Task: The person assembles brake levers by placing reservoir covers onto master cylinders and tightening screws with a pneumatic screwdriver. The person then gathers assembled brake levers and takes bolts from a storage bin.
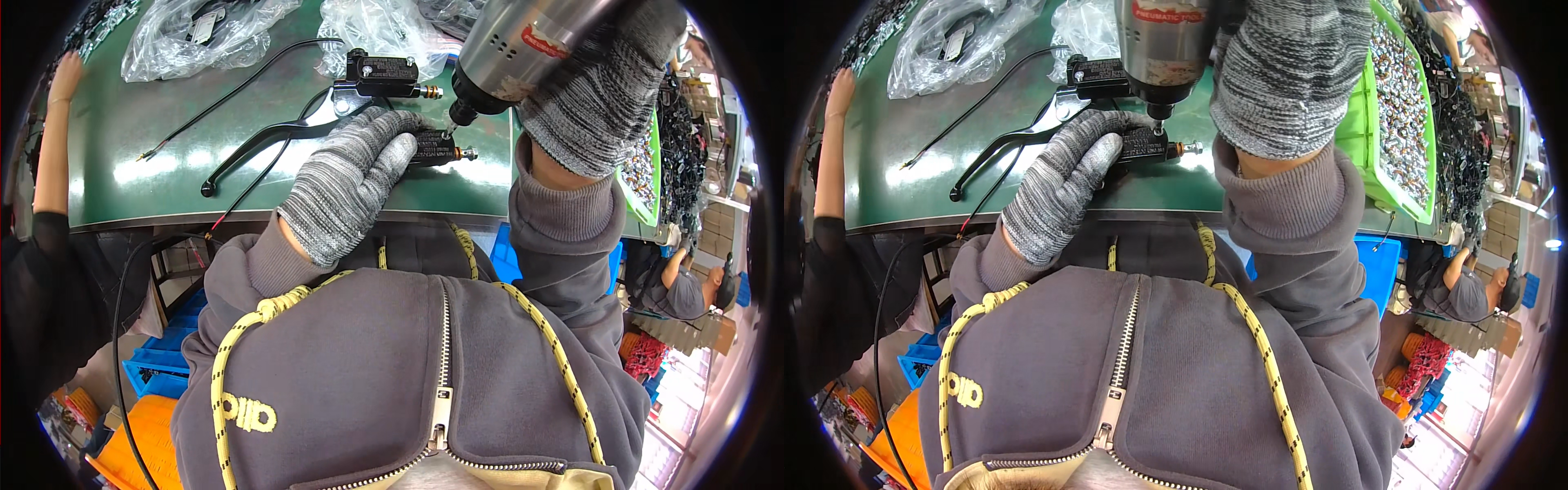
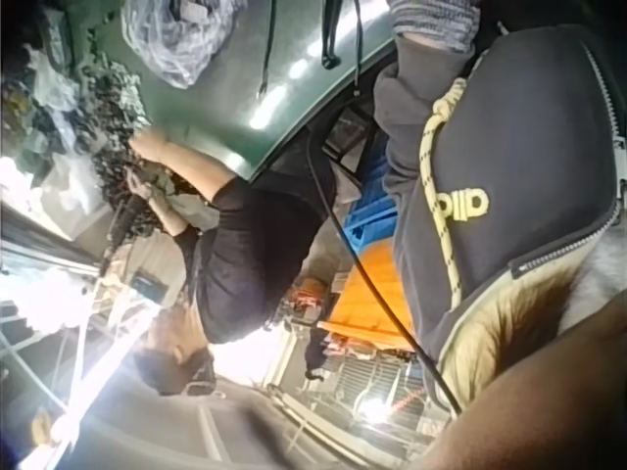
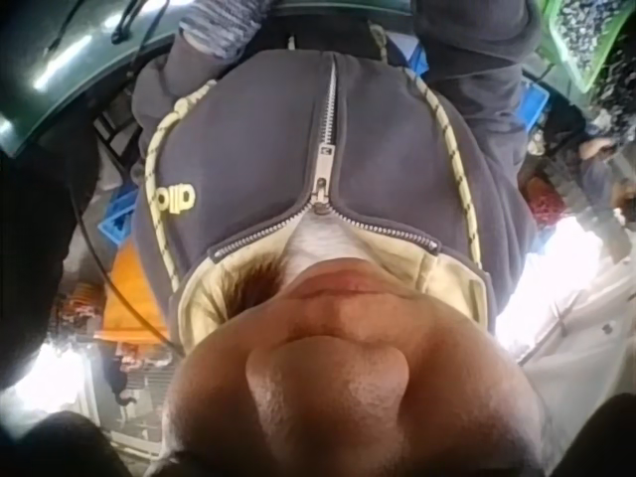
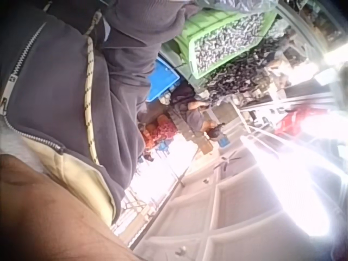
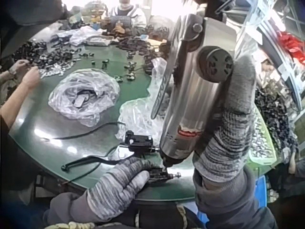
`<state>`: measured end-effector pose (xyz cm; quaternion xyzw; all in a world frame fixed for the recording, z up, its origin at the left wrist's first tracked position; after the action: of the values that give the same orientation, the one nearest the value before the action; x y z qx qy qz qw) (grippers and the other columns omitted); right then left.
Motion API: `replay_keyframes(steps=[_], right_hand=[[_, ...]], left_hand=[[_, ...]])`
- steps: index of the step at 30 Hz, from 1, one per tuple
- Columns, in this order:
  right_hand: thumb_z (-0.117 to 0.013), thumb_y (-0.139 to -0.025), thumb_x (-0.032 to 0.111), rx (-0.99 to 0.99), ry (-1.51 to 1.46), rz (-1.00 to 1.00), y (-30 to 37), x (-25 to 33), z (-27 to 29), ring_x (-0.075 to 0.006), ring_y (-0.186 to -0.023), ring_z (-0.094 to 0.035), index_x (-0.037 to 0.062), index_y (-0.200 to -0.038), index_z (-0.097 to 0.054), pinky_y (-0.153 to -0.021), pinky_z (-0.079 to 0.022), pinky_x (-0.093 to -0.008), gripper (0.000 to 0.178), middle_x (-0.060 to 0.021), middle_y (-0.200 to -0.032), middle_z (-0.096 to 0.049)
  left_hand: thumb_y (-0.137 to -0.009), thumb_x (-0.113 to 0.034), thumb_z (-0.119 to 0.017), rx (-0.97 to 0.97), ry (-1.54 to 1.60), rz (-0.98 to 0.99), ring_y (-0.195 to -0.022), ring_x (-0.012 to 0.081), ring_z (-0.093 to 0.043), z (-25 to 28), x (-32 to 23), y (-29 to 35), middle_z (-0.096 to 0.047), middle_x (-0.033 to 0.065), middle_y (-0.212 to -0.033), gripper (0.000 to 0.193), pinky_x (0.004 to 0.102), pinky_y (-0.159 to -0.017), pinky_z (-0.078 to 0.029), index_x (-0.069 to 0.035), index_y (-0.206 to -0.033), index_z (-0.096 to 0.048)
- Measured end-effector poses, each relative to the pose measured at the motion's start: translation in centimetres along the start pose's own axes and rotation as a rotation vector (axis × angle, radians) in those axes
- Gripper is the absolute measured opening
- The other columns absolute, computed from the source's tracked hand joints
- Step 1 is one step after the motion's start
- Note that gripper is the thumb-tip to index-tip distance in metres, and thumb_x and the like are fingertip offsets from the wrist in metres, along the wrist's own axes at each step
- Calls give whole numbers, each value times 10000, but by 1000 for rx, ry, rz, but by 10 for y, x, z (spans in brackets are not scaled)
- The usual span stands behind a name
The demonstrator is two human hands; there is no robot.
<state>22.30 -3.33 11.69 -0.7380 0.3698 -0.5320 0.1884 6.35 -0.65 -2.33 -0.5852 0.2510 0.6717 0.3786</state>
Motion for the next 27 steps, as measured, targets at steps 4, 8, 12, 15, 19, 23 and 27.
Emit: replay_keyframes(steps=[4, 8, 12, 15, 19, 23, 27], right_hand=[[-546, -1010, 200, -150, 79, -43, 3, 14, -11, -279, -1206, -575, 7, -1423, -437, -982, -510, -417, 470, -140, -1368, -541], [-481, -1037, 293, 55, 108, 139, 10, 10, 17, -243, -1250, -539, 7, -1400, -491, -1057, -444, -402, 462, -149, -1402, -524], [-498, -1033, 270, 90, 146, 128, 10, 6, 16, -234, -1227, -551, 18, -1379, -515, -1039, -455, -388, 428, -143, -1368, -547], [-510, -1030, 253, 105, 183, 152, 11, 6, 16, -227, -1209, -560, 26, -1362, -533, -1025, -463, -377, 403, -139, -1342, -564], [-527, -1026, 231, 127, 253, 219, 10, 9, 16, -217, -1186, -572, 37, -1341, -557, -1007, -474, -363, 371, -134, -1308, -586], [-543, -1022, 209, 119, 448, 406, 10, 20, 9, -208, -1164, -584, 47, -1319, -581, -989, -485, -349, 340, -128, -1273, -609], [-612, -992, 254, -464, 558, 431, 14, 10, 6, -193, -1081, -615, 39, -1293, -576, -927, -523, -329, 371, -109, -1212, -626]], left_hand=[[-1050, -195, -457, 102, -64, 22, -1138, 169, -594, -1, -5, 0, -621, 98, -1214, 298, 313, -1024, -457, -57, -1277, -590], [-1049, -193, -460, 84, -47, 72, -1119, 171, -602, -1, 1, 0, -627, 97, -1196, 298, 313, -1012, -463, -55, -1277, -592], [-1005, -232, -521, 13, 30, 6, -1054, 366, -607, 0, 2, -1, -634, 198, -1112, 307, 429, -940, -479, -7, -1189, -621], [-1005, -235, -520, 21, 19, -13, -1059, 366, -607, 1, -1, -2, -633, 199, -1114, 313, 427, -944, -479, -10, -1199, -619], [-1005, -234, -518, 12, -34, -33, -1070, 365, -604, 0, 0, -1, -631, 200, -1115, 313, 424, -950, -478, -13, -1202, -619], [-1051, -174, -447, 85, -52, -7, -1142, 171, -596, -2, -4, -1, -625, 105, -1208, 291, 311, -1020, -458, -46, -1264, -598], [-1049, -173, -454, 89, -39, 32, -1131, 170, -599, -4, 2, -1, -625, 98, -1202, 288, 313, -1015, -463, -46, -1265, -597]])
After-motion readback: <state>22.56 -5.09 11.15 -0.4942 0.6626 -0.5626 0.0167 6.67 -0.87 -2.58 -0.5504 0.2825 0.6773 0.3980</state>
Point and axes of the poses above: each hand's wrist, its own y-axis away from the middle knuckle, its own z-axis out of the back of the hand, x = y × z, the point moved 7 cm from there along -y, towards the middle knuckle
